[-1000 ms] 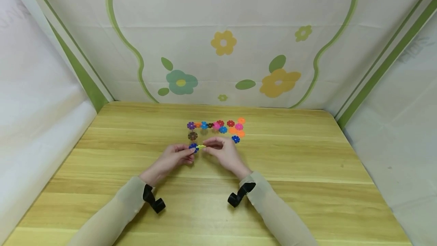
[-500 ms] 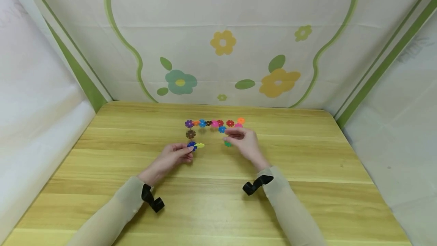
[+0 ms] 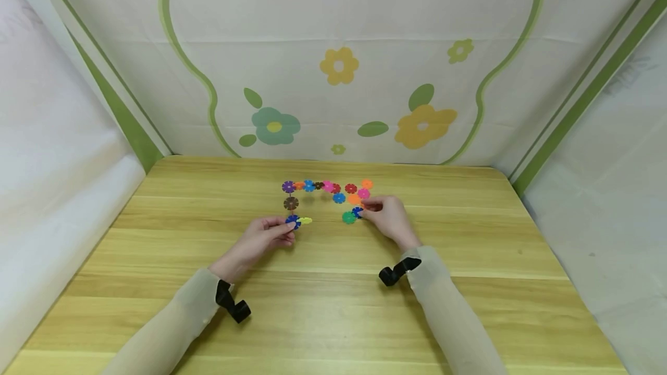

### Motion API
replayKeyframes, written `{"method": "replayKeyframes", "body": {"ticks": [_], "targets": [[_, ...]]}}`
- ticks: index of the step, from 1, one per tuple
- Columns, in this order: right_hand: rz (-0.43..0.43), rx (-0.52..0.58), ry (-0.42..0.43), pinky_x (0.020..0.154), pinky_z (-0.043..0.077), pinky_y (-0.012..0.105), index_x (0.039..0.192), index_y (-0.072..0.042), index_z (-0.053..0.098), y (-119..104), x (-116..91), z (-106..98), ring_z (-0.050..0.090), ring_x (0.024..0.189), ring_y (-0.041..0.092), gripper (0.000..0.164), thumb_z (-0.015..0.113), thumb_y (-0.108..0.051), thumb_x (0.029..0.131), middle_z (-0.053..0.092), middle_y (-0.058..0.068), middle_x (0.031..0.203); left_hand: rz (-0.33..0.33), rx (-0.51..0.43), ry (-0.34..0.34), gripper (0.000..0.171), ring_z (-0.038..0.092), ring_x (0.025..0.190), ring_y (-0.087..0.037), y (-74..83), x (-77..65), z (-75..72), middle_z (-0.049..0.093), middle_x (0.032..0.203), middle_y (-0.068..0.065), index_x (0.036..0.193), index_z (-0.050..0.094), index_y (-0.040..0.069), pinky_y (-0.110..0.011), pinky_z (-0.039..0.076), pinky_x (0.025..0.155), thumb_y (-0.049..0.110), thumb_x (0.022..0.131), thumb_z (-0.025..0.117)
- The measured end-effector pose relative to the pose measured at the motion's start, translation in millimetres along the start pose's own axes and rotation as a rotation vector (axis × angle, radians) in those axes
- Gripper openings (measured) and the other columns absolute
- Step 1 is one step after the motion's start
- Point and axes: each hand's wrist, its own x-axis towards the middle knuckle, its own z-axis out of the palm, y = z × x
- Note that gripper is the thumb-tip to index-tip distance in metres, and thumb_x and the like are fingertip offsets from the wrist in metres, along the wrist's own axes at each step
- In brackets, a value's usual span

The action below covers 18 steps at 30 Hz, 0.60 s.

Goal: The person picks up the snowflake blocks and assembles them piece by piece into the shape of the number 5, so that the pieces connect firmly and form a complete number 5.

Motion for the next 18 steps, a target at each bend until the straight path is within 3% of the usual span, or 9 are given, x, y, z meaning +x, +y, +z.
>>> {"method": "replayKeyframes", "body": {"ticks": [9,18], "targets": [[-0.061,-0.113,-0.051,0.082,0.05,0.039,0.116,-0.006,0.077,-2.3,3.6,1.3,0.059,0.095,0.024,0.027,0.079,-0.018,0.092,0.065,0.008,0.106,0.002,0.012,-0.006,0.019,0.069,0.094,-0.031,-0.5,1.2,1.0,0.067,0.106,-0.029,0.104,0.063,-0.007,-0.038,0.058,0.087,0.012,0.102,0.066],[-0.018,-0.027,-0.164,0.076,0.047,0.036,0.105,-0.008,0.074,-5.0,2.5,1.8,0.055,0.085,0.023,0.02,0.082,-0.019,0.09,0.064,0.006,0.099,0.005,0.022,0.014,0.017,0.069,0.093,-0.03,-0.8,1.3,0.3,0.068,0.105,-0.028,0.103,0.062,-0.006,-0.039,0.058,0.088,0.011,0.102,0.064]]}}
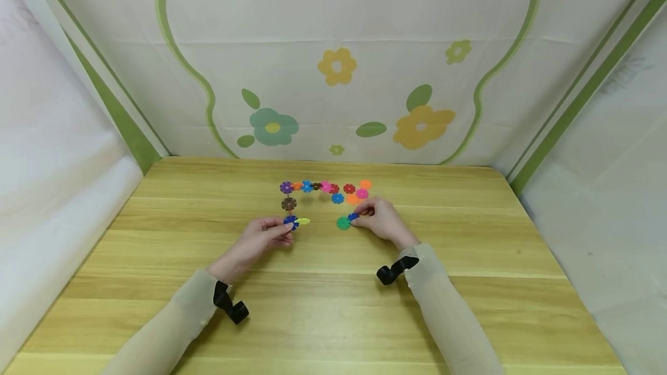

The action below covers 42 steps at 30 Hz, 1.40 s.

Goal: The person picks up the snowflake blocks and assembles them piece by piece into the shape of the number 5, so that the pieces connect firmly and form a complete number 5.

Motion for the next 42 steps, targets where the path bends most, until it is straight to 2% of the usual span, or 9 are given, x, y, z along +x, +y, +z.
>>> {"method": "replayKeyframes", "body": {"ticks": [7,12,17,23,30,35,42], "targets": [[-0.003,0.05,-0.017,0.075,0.049,0.034,0.107,-0.005,0.069,-4,-3,3,0.057,0.085,0.024,0.024,0.082,-0.014,0.088,0.065,0.007,0.096,-0.005,0.0,0.0,0.016,0.069,0.093,-0.029,2.3,-1.6,0.5,0.067,0.107,-0.028,0.103,0.063,-0.005,-0.038,0.058,0.087,0.011,0.102,0.065],[0.005,0.113,0.039,0.078,0.054,0.034,0.11,-0.008,0.073,-5,-5,4,0.064,0.089,0.021,0.02,0.079,-0.016,0.092,0.07,0.004,0.099,-0.001,0.004,-0.008,0.016,0.069,0.094,-0.03,3.3,-2.4,1.1,0.067,0.107,-0.029,0.103,0.063,-0.006,-0.038,0.058,0.087,0.011,0.102,0.064],[0.015,0.246,0.104,0.085,0.057,0.043,0.109,-0.009,0.078,-17,-10,5,0.07,0.095,0.025,0.019,0.077,-0.021,0.094,0.075,0.004,0.101,-0.001,0.009,-0.009,0.017,0.069,0.094,-0.031,2.7,-2.6,0.7,0.067,0.107,-0.029,0.103,0.063,-0.005,-0.037,0.059,0.086,0.012,0.102,0.064],[0.033,0.473,0.084,0.091,0.055,0.052,0.112,0.003,0.072,-38,-16,17,0.072,0.096,0.036,0.026,0.074,-0.018,0.096,0.076,0.013,0.1,0.02,0.008,-0.03,0.019,0.069,0.095,-0.032,1.4,-2.0,-0.7,0.067,0.108,-0.03,0.104,0.064,-0.006,-0.038,0.058,0.087,0.012,0.102,0.065],[0.067,0.628,0.026,0.082,0.06,0.042,0.108,0.006,0.069,-50,-18,35,0.073,0.085,0.028,0.021,0.072,-0.012,0.097,0.075,0.015,0.094,0.034,0.006,-0.041,0.019,0.069,0.096,-0.035,2.0,-1.8,-0.7,0.066,0.109,-0.032,0.105,0.064,-0.006,-0.037,0.059,0.086,0.012,0.102,0.064],[0.071,0.664,0.004,0.079,0.06,0.036,0.108,0.006,0.069,-55,-20,45,0.072,0.084,0.025,0.021,0.07,-0.012,0.099,0.074,0.017,0.097,0.035,0.008,-0.036,0.017,0.068,0.097,-0.038,3.2,-1.7,0.3,0.066,0.108,-0.032,0.104,0.064,-0.006,-0.037,0.059,0.085,0.011,0.102,0.064],[0.063,0.689,0.013,0.08,0.06,0.04,0.11,0.007,0.069,-58,-19,56,0.072,0.082,0.024,0.023,0.07,-0.013,0.099,0.074,0.017,0.098,0.056,0.023,-0.059,0.017,0.069,0.095,-0.036,1.0,-0.8,0.1,0.067,0.106,-0.032,0.102,0.063,-0.006,-0.038,0.059,0.085,0.012,0.103,0.063]]}}
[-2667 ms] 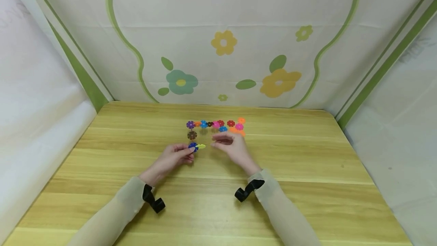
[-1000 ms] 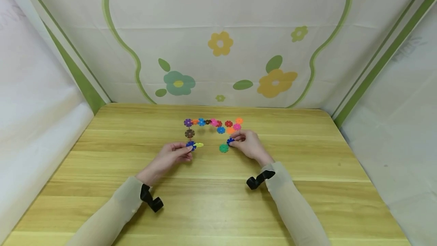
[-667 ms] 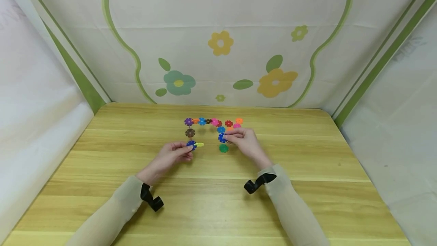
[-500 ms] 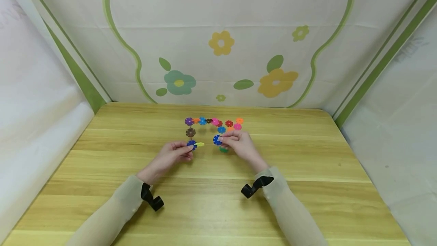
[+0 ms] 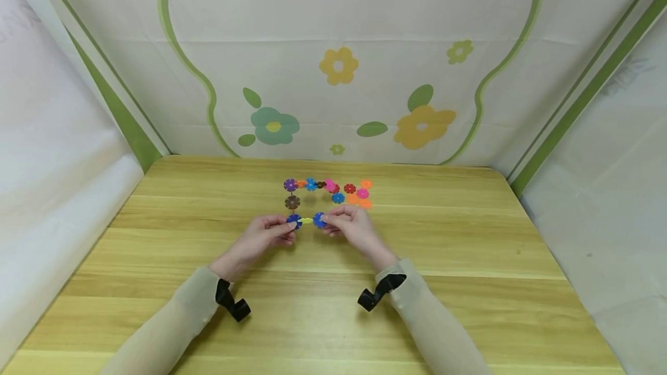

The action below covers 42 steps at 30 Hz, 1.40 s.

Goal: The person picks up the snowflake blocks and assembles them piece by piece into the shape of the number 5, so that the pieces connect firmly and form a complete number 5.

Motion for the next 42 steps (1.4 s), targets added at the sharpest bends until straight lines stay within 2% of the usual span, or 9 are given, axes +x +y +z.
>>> {"method": "replayKeyframes", "body": {"ticks": [5,10,26,42], "targets": [[0.021,0.019,-0.001,0.082,0.06,0.04,0.11,0.005,0.067,3,1,3,0.072,0.084,0.025,0.025,0.07,-0.017,0.099,0.075,0.017,0.099,0.007,0.002,-0.008,0.018,0.07,0.093,-0.033,-2.2,0.3,0.1,0.068,0.105,-0.03,0.102,0.062,-0.006,-0.039,0.059,0.085,0.012,0.103,0.063],[0.026,0.044,0.022,0.08,0.059,0.037,0.11,0.005,0.067,2,-1,4,0.072,0.084,0.024,0.023,0.069,-0.016,0.1,0.074,0.016,0.098,0.006,0.003,-0.004,0.018,0.069,0.095,-0.036,-2.5,0.7,0.6,0.067,0.105,-0.032,0.102,0.063,-0.006,-0.038,0.059,0.085,0.011,0.103,0.063],[0.027,0.07,0.03,0.082,0.059,0.038,0.108,0.005,0.065,0,-1,9,0.072,0.083,0.021,0.018,0.068,-0.011,0.1,0.075,0.017,0.098,-0.007,0.031,0.01,0.017,0.068,0.098,-0.04,2.3,0.6,3.4,0.068,0.105,-0.032,0.1,0.063,-0.005,-0.038,0.059,0.084,0.012,0.103,0.063],[0.019,0.054,0.063,0.081,0.059,0.038,0.105,0.004,0.064,1,-2,15,0.071,0.081,0.022,0.013,0.068,-0.007,0.099,0.074,0.016,0.096,0.005,0.047,-0.014,0.02,0.067,0.096,-0.04,2.1,2.1,4.4,0.067,0.103,-0.03,0.101,0.064,-0.008,-0.038,0.059,0.084,0.012,0.103,0.064]]}}
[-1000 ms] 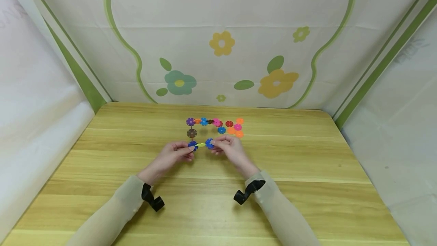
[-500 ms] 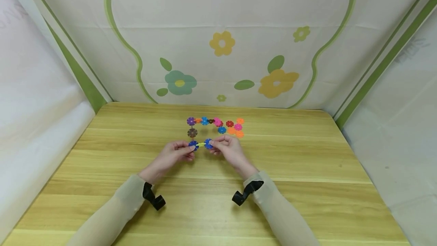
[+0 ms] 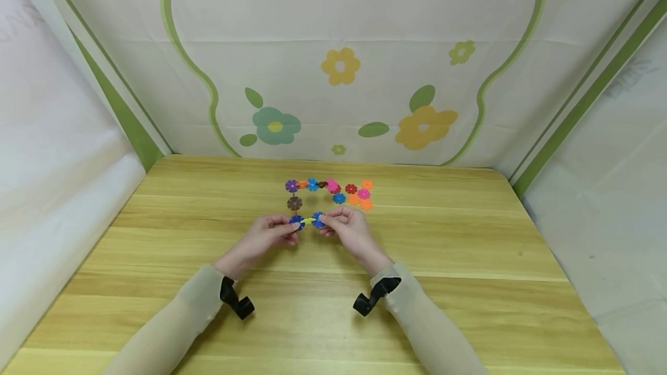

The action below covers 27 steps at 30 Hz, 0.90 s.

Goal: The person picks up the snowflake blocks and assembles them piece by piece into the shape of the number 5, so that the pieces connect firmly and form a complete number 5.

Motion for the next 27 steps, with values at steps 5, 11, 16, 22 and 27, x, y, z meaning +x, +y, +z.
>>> {"method": "replayKeyframes", "body": {"ticks": [5,11,16,22,27], "targets": [[-0.009,-0.007,-0.008,0.079,0.06,0.036,0.106,0.005,0.064,2.9,1.3,-1.1,0.071,0.081,0.021,0.013,0.067,-0.006,0.099,0.074,0.017,0.096,-0.014,-0.004,0.019,0.018,0.069,0.091,-0.033,-1.5,1.2,1.3,0.068,0.102,-0.03,0.1,0.065,-0.006,-0.038,0.059,0.084,0.012,0.101,0.066],[-0.01,-0.011,0.009,0.077,0.059,0.031,0.112,0.004,0.066,3.5,3.4,-2.7,0.071,0.084,0.022,0.021,0.068,-0.012,0.1,0.075,0.015,0.099,-0.007,0.002,0.037,0.02,0.07,0.089,-0.029,-3.0,0.8,2.9,0.069,0.102,-0.03,0.101,0.067,-0.006,-0.037,0.059,0.082,0.014,0.1,0.067],[-0.014,-0.022,0.001,0.077,0.059,0.031,0.118,0.003,0.068,3.1,2.9,-3.1,0.071,0.087,0.025,0.025,0.069,-0.014,0.099,0.075,0.014,0.102,-0.005,0.024,0.056,0.022,0.07,0.089,-0.031,-5.2,-0.3,3.5,0.069,0.1,-0.028,0.103,0.067,-0.007,-0.035,0.06,0.08,0.015,0.101,0.067],[-0.04,-0.019,-0.025,0.08,0.059,0.033,0.124,0.003,0.069,3.8,3.3,-4.2,0.071,0.09,0.025,0.029,0.07,-0.011,0.099,0.075,0.013,0.105,-0.014,0.0,0.067,0.02,0.07,0.09,-0.033,-5.7,-1.5,3.7,0.069,0.1,-0.028,0.102,0.068,-0.004,-0.035,0.06,0.079,0.016,0.1,0.069],[-0.021,-0.021,-0.022,0.085,0.058,0.036,0.123,0.001,0.071,3.2,4.9,-6.8,0.069,0.094,0.027,0.031,0.073,-0.017,0.097,0.074,0.012,0.108,-0.016,-0.002,0.062,0.028,0.07,0.092,-0.034,-5.1,-2.8,3.6,0.069,0.101,-0.028,0.106,0.068,-0.006,-0.036,0.06,0.081,0.02,0.099,0.07]]}}
